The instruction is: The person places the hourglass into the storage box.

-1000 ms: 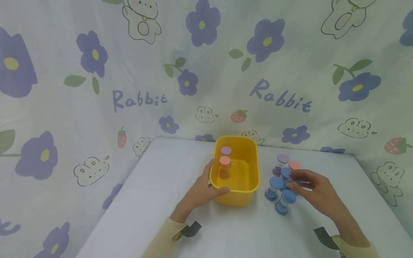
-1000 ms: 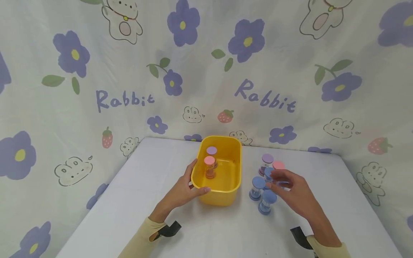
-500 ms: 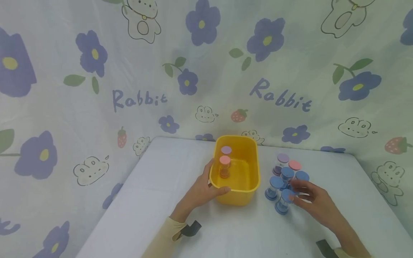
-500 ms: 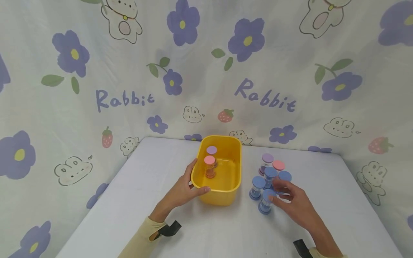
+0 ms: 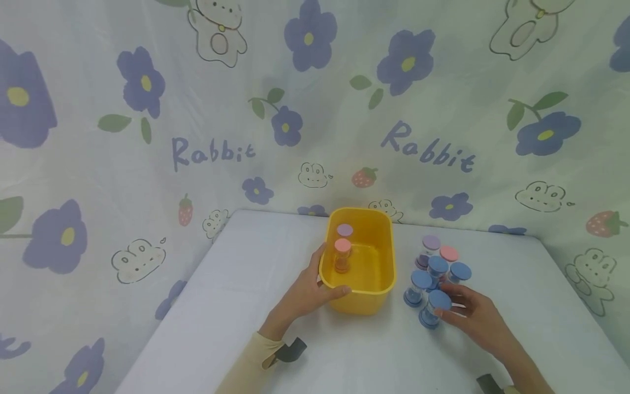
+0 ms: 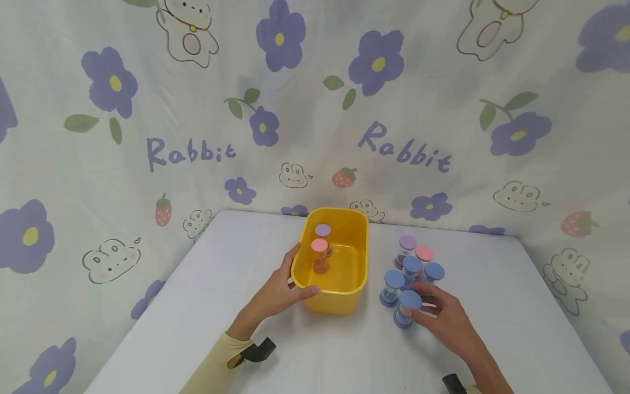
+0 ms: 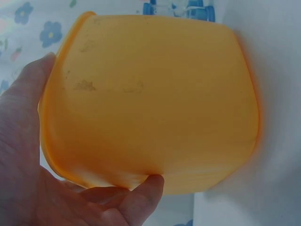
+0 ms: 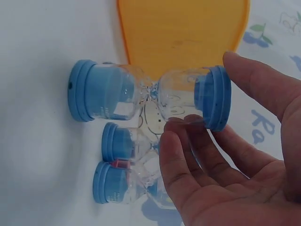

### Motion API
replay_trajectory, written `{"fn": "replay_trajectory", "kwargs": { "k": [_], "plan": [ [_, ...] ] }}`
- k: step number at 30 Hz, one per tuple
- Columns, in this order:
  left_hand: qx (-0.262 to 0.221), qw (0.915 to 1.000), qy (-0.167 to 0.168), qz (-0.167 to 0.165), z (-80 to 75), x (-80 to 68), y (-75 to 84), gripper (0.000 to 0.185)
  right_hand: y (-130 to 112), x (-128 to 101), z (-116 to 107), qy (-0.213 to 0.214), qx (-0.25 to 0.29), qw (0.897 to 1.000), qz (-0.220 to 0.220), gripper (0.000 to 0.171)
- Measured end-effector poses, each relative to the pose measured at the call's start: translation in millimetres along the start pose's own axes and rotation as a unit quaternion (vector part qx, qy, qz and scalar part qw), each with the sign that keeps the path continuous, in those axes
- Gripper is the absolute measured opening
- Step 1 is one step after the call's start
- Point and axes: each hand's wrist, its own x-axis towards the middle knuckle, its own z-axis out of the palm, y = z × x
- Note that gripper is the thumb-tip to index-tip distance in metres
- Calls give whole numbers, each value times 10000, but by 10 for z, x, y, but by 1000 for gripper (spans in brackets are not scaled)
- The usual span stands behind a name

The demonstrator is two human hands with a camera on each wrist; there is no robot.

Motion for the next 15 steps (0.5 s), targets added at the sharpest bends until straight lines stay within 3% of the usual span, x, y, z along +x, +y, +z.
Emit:
{"fn": "replay_trajectory", "kwargs": {
  "k": [10, 15],
  "plan": [
    [-17, 10000, 24, 37, -5, 7, 2, 112, 50, 15, 14, 171, 153, 9996, -185, 65],
    [8, 10000, 8, 68, 6, -10, -21, 111, 78, 2, 32, 54, 294, 9996, -4, 69]
  ]
}}
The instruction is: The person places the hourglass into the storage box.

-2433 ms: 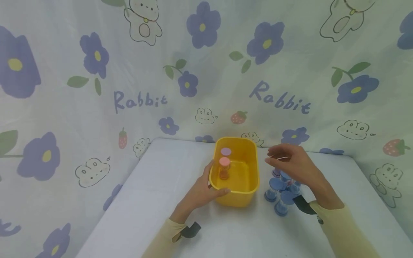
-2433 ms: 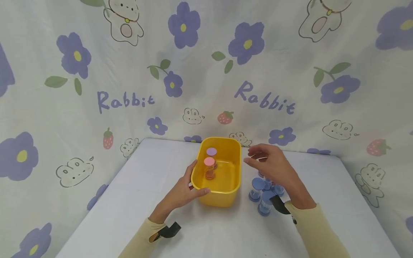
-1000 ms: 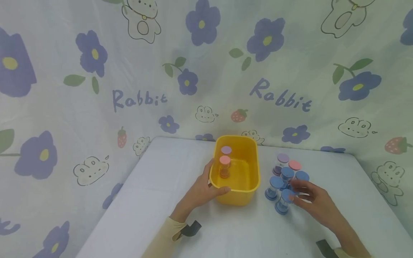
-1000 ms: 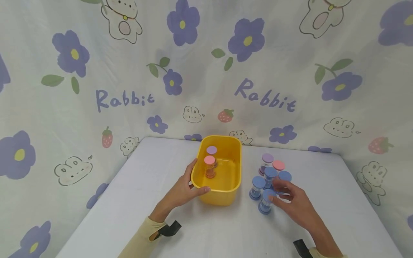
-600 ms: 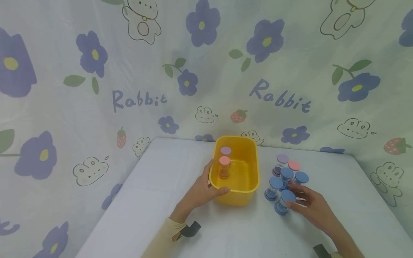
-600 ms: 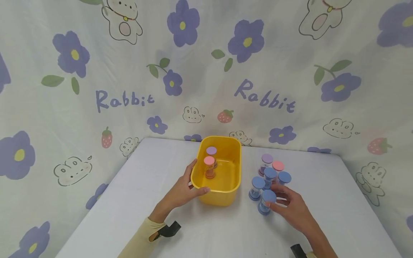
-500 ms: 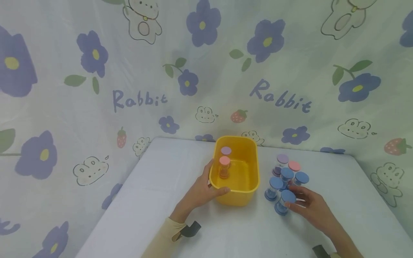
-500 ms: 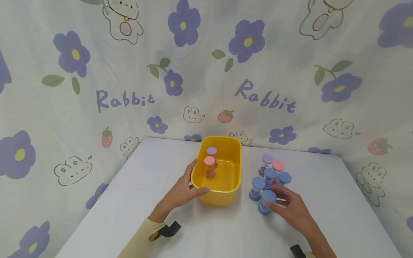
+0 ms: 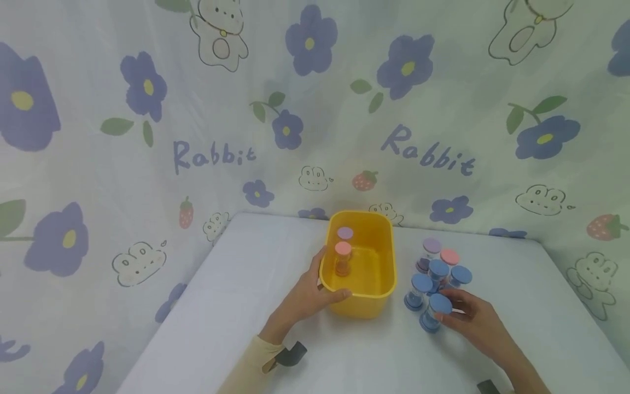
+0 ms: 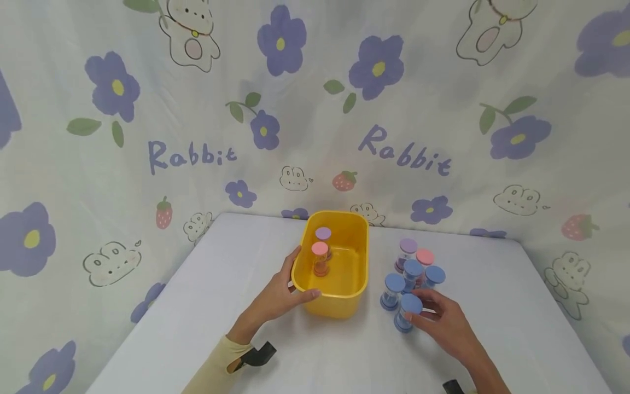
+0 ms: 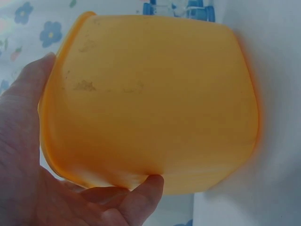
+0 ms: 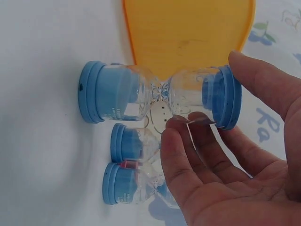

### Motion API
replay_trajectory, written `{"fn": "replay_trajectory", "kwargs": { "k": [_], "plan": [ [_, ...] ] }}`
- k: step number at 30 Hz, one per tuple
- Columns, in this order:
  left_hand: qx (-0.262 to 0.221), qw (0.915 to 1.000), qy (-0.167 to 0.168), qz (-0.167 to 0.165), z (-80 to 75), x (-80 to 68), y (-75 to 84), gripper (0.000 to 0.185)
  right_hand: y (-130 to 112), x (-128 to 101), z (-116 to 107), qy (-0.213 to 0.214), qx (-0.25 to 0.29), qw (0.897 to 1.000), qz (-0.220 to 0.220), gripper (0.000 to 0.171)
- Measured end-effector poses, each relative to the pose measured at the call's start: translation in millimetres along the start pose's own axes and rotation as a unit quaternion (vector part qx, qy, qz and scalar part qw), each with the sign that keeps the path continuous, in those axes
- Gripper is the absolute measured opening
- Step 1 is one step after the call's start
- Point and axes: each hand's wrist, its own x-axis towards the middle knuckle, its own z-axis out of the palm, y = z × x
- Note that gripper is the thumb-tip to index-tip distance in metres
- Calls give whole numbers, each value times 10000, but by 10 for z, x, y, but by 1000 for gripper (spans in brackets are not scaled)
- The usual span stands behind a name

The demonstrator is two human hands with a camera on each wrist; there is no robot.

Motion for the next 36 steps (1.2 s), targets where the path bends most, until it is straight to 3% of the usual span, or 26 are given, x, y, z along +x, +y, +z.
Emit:
{"fn": "replay_trajectory", "kwargs": {
  "k": [22, 30, 36],
  "plan": [
    [28, 10000, -4, 47, -23, 48, 49, 114, -26, -27, -96, 349, -292, 9987, -236, 63],
    [-134, 9999, -9, 48, 16, 1, -26, 112, -197, -124, -217, 593, -1, 9918, -1131, 48],
    [-158, 9998, -12, 142, 20, 4, -54, 109, -415, -156, -298, 809, 237, 9751, -2052, 41]
  ]
}}
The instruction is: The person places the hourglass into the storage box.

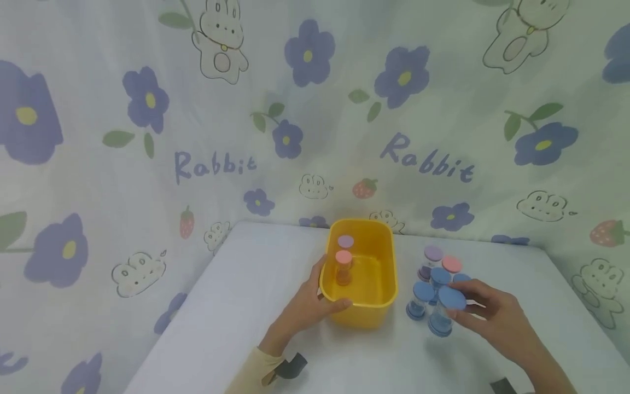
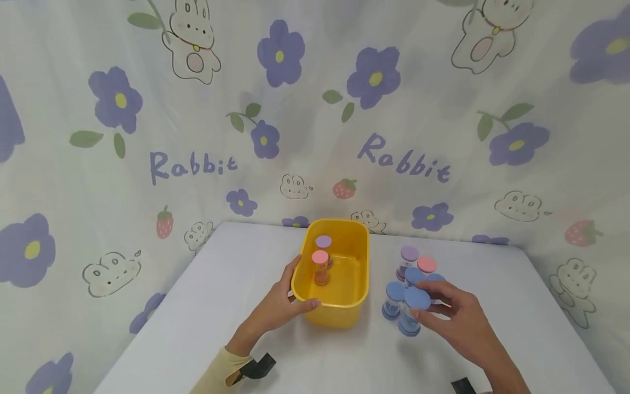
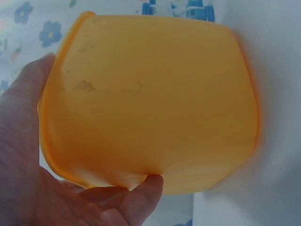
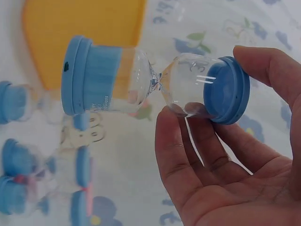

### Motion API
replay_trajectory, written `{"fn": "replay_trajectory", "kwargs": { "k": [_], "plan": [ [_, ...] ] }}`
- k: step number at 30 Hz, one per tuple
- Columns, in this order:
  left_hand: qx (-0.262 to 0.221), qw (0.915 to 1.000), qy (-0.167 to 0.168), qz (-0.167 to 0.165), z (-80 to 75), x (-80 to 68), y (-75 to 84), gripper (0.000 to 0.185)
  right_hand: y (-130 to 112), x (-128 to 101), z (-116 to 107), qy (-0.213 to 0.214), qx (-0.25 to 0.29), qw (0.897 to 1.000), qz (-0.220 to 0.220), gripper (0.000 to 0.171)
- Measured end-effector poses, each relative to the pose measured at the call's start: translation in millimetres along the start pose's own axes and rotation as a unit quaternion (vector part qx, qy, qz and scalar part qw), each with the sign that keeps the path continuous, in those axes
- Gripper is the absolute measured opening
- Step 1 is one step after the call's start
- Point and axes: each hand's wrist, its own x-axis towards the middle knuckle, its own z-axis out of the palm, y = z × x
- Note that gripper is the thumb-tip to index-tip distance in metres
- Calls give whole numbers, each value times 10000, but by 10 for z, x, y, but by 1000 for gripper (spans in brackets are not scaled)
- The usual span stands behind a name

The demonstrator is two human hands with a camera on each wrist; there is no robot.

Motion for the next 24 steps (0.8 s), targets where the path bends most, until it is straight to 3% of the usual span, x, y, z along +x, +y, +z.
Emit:
{"fn": "replay_trajectory", "kwargs": {
  "k": [7, 15, 24],
  "plan": [
    [79, 9999, 41, -63, 6, -16, -19, 112, -294, 201, 4, 52, -44, 9999, -87, 42],
    [74, 10000, 39, -48, 27, -26, -40, 113, -541, 442, 104, -64, 399, 9990, -212, 40],
    [29, 10000, 45, 65, 17, -32, -22, 111, -738, 724, 283, -170, 290, 9991, 257, 49]
  ]
}}
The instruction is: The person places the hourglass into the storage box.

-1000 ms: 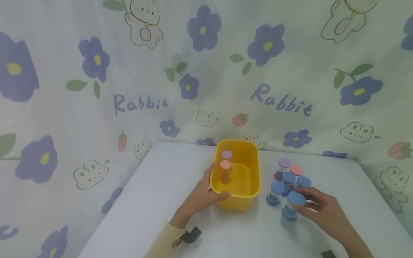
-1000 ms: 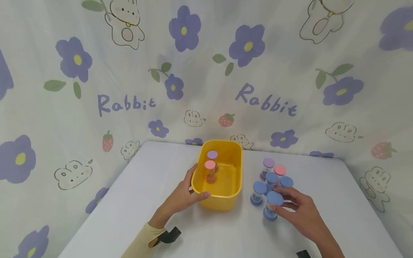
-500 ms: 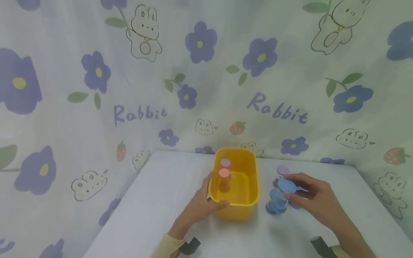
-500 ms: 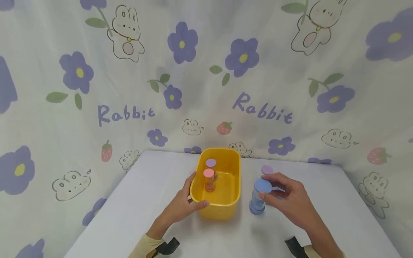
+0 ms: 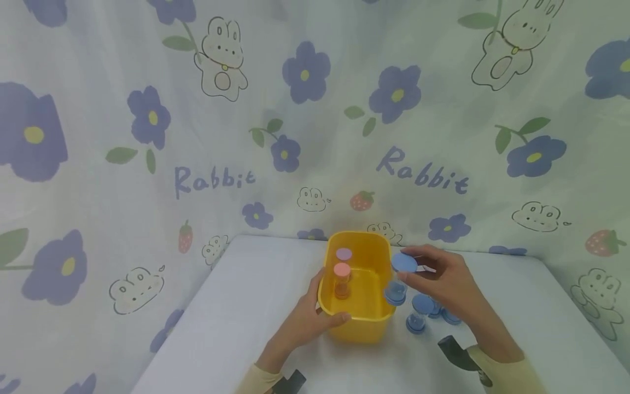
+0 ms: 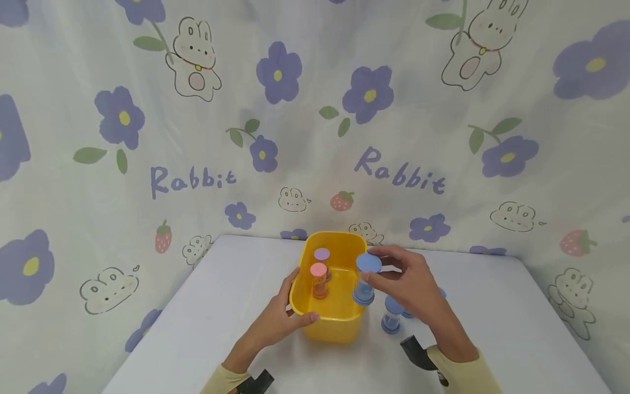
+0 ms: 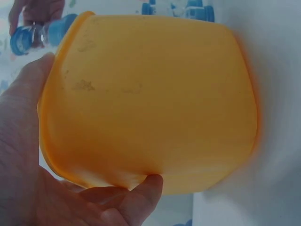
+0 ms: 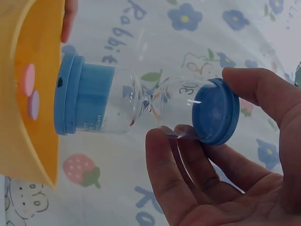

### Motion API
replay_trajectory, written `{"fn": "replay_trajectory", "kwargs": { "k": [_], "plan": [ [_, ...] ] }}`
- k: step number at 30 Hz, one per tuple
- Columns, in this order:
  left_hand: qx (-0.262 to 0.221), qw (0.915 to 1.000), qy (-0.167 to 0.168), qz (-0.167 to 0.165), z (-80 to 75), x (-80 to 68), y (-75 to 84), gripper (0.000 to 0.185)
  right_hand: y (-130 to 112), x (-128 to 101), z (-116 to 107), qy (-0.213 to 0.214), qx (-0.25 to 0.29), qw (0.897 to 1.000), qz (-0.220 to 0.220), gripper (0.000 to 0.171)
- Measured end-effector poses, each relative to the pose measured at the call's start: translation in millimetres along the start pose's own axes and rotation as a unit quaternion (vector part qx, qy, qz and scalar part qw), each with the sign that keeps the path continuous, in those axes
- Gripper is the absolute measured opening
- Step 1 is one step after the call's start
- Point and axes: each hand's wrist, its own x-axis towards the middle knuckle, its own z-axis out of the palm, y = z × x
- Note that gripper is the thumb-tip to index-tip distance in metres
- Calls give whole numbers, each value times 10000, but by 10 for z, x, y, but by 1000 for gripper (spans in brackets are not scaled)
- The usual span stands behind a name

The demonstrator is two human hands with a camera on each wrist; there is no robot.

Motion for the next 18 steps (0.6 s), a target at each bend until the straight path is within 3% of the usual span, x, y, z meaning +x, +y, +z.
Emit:
{"fn": "replay_trajectory", "kwargs": {
  "k": [10, 18],
  "plan": [
    [24, 10000, 16, 19, -7, -6, 16, 114, -11, 237, 373, -152, 336, 9992, 176, 46],
    [20, 10000, 10, 24, -5, 3, 8, 113, -50, 340, 656, -129, 337, 9960, 822, 52]
  ]
}}
